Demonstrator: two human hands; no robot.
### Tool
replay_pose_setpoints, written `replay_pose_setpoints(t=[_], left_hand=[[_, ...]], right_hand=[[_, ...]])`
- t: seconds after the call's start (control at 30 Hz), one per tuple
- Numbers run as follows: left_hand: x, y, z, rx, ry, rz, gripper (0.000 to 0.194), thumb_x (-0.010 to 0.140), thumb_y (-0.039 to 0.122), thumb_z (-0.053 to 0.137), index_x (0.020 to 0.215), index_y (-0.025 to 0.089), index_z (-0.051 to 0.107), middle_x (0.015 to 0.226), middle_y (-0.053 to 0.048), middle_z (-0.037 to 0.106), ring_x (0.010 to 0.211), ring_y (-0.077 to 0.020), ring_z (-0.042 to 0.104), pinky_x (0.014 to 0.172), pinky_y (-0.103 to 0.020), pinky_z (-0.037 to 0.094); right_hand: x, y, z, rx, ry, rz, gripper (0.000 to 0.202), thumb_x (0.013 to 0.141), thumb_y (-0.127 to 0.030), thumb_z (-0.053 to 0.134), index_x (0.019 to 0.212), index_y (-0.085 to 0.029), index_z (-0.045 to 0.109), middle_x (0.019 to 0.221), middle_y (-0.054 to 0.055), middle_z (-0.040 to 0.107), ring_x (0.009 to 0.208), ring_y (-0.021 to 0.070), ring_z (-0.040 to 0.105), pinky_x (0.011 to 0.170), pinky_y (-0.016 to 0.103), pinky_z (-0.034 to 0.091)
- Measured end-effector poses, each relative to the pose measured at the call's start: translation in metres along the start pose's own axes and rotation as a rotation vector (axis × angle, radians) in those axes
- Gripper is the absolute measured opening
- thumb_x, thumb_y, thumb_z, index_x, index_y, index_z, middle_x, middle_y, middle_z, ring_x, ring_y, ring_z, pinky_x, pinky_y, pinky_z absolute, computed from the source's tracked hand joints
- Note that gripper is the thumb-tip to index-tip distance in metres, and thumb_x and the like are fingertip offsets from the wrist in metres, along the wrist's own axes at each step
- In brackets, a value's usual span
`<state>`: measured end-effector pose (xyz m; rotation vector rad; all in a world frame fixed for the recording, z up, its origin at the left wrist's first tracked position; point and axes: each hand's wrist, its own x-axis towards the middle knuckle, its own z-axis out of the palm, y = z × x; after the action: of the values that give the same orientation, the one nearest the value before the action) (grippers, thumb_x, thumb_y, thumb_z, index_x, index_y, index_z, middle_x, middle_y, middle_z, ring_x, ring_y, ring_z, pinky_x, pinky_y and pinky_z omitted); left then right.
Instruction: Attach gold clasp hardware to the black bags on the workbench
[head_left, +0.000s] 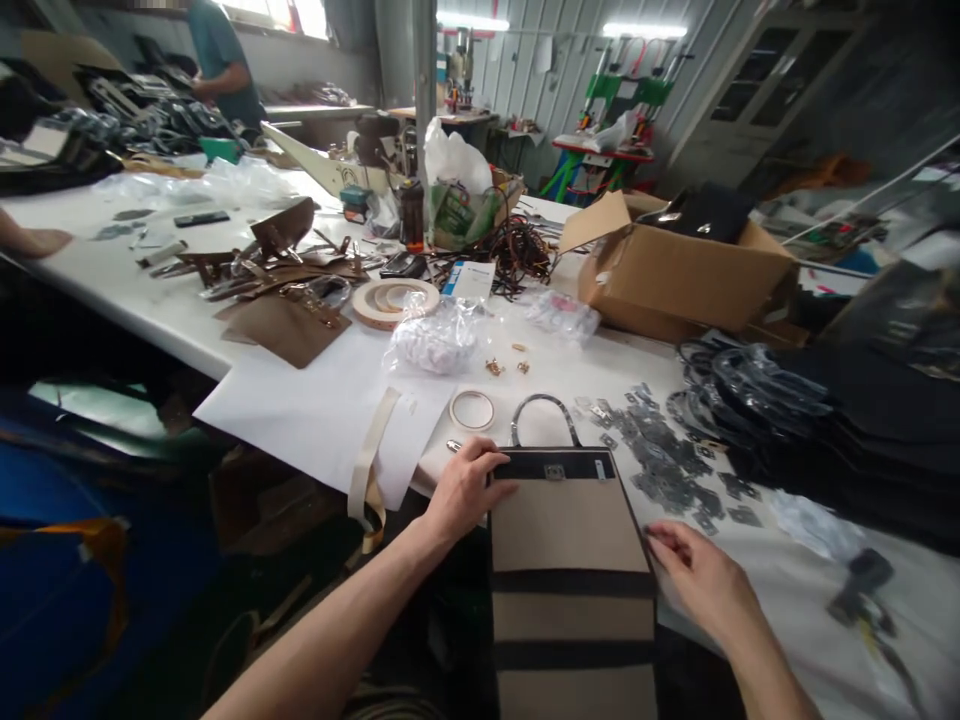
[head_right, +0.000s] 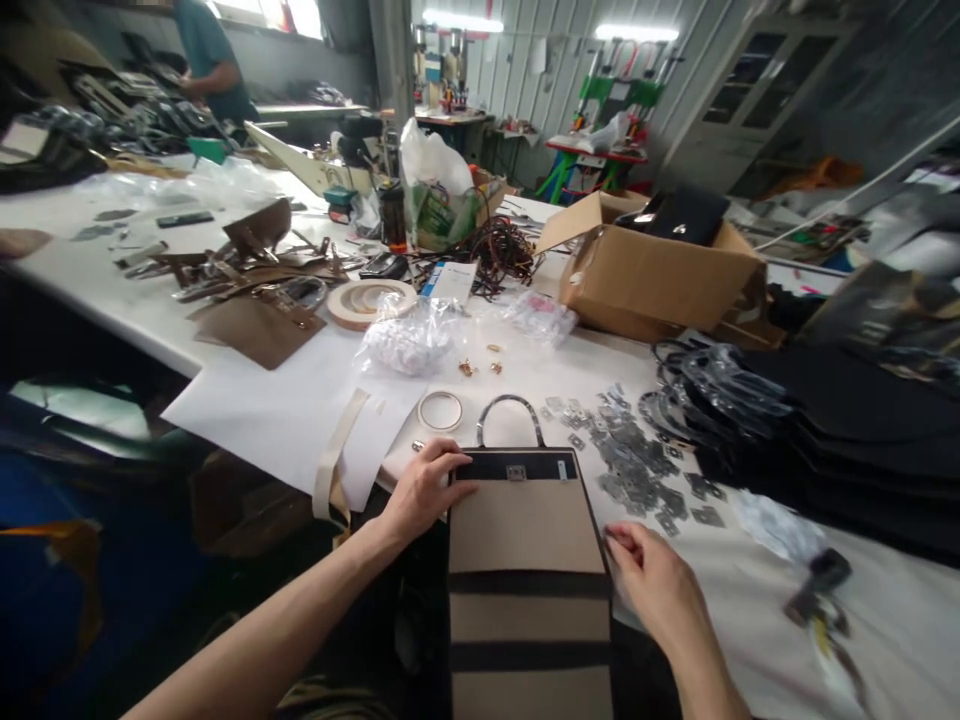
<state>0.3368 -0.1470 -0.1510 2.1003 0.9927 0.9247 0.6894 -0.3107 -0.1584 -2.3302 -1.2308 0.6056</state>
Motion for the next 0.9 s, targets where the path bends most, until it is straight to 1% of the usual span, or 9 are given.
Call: replay_pose_setpoints(t=[0.07, 0.17, 0.33, 0.43, 0.6, 0.67, 0.77, 0.83, 0.9], left_hand=[[0.002, -0.003, 0.002, -0.001, 0.009, 0.019, 0.028, 0.084, 0.029, 0.084, 0.110, 0.023, 0.074, 0.116, -0.007, 0.067, 0.105, -0.0229, 0.070, 0.097, -0.038, 0.061], [0.002, -0.006, 0.004, 0.022, 0.006, 0.082, 0.026, 0.088, 0.031, 0.079, 0.112, 0.021, 0.074, 0.119, -0.008, 0.070, 0.109, -0.0240, 0.070, 0.100, -0.040, 0.060], [0.001, -0.012, 0.008, 0.061, 0.028, 0.172, 0.023, 0.098, 0.032, 0.067, 0.116, 0.019, 0.073, 0.122, -0.009, 0.072, 0.109, -0.0237, 0.070, 0.098, -0.040, 0.061], [0.000, -0.015, 0.012, 0.060, 0.064, 0.179, 0.021, 0.099, 0.032, 0.066, 0.114, 0.019, 0.074, 0.121, -0.009, 0.073, 0.106, -0.0231, 0.071, 0.097, -0.039, 0.061], [-0.001, -0.014, 0.012, 0.043, 0.085, 0.160, 0.018, 0.099, 0.028, 0.065, 0.112, 0.019, 0.073, 0.120, -0.009, 0.073, 0.107, -0.0230, 0.070, 0.099, -0.039, 0.060], [0.000, -0.013, 0.007, 0.025, 0.055, 0.121, 0.020, 0.097, 0.031, 0.068, 0.113, 0.019, 0.072, 0.118, -0.010, 0.071, 0.107, -0.0235, 0.070, 0.098, -0.039, 0.060], [0.001, -0.013, -0.002, -0.036, -0.038, 0.060, 0.037, 0.090, 0.040, 0.077, 0.118, 0.018, 0.068, 0.116, -0.010, 0.066, 0.094, -0.0207, 0.071, 0.088, -0.036, 0.063], [0.002, -0.015, -0.006, -0.085, -0.078, 0.029, 0.044, 0.086, 0.042, 0.081, 0.120, 0.019, 0.066, 0.119, -0.010, 0.063, 0.087, -0.0176, 0.070, 0.083, -0.034, 0.064], [0.002, -0.017, -0.007, -0.121, -0.092, 0.006, 0.043, 0.086, 0.043, 0.081, 0.119, 0.020, 0.065, 0.120, -0.009, 0.062, 0.086, -0.0161, 0.070, 0.083, -0.032, 0.063]], right_hand=[[-0.002, -0.012, -0.001, 0.039, 0.066, 0.018, 0.041, 0.073, -0.060, 0.065, 0.091, -0.024, 0.075, 0.090, 0.008, 0.077, 0.080, 0.0276, 0.071, 0.075, 0.039, 0.055], [-0.011, -0.056, 0.007, 0.306, 0.087, 0.044, 0.046, 0.077, -0.060, 0.072, 0.101, -0.022, 0.073, 0.093, 0.008, 0.076, 0.083, 0.0255, 0.071, 0.076, 0.036, 0.058], [-0.022, -0.154, 0.040, 0.669, -0.132, -0.075, 0.042, 0.083, -0.054, 0.078, 0.106, -0.020, 0.069, 0.086, 0.005, 0.073, 0.078, 0.0200, 0.070, 0.076, 0.032, 0.059], [-0.015, -0.186, 0.061, 0.719, -0.215, -0.134, 0.043, 0.083, -0.054, 0.079, 0.107, -0.019, 0.069, 0.087, 0.004, 0.072, 0.072, 0.0188, 0.069, 0.068, 0.030, 0.058], [-0.001, -0.192, 0.082, 0.602, -0.246, -0.189, 0.040, 0.087, -0.056, 0.073, 0.102, -0.019, 0.072, 0.088, 0.006, 0.075, 0.079, 0.0215, 0.069, 0.073, 0.032, 0.055], [0.002, -0.189, 0.085, 0.566, -0.230, -0.182, 0.040, 0.088, -0.057, 0.071, 0.100, -0.019, 0.072, 0.088, 0.006, 0.075, 0.079, 0.0217, 0.068, 0.072, 0.031, 0.054], [0.005, -0.187, 0.085, 0.534, -0.239, -0.202, 0.039, 0.088, -0.057, 0.070, 0.095, -0.019, 0.073, 0.088, 0.006, 0.073, 0.078, 0.0210, 0.067, 0.069, 0.030, 0.052], [0.006, -0.188, 0.084, 0.506, -0.245, -0.251, 0.037, 0.088, -0.055, 0.071, 0.091, -0.019, 0.074, 0.093, 0.007, 0.072, 0.081, 0.0210, 0.067, 0.073, 0.031, 0.053], [0.007, -0.189, 0.084, 0.475, -0.234, -0.289, 0.035, 0.088, -0.054, 0.071, 0.088, -0.019, 0.075, 0.099, 0.008, 0.071, 0.084, 0.0214, 0.068, 0.077, 0.032, 0.053]])
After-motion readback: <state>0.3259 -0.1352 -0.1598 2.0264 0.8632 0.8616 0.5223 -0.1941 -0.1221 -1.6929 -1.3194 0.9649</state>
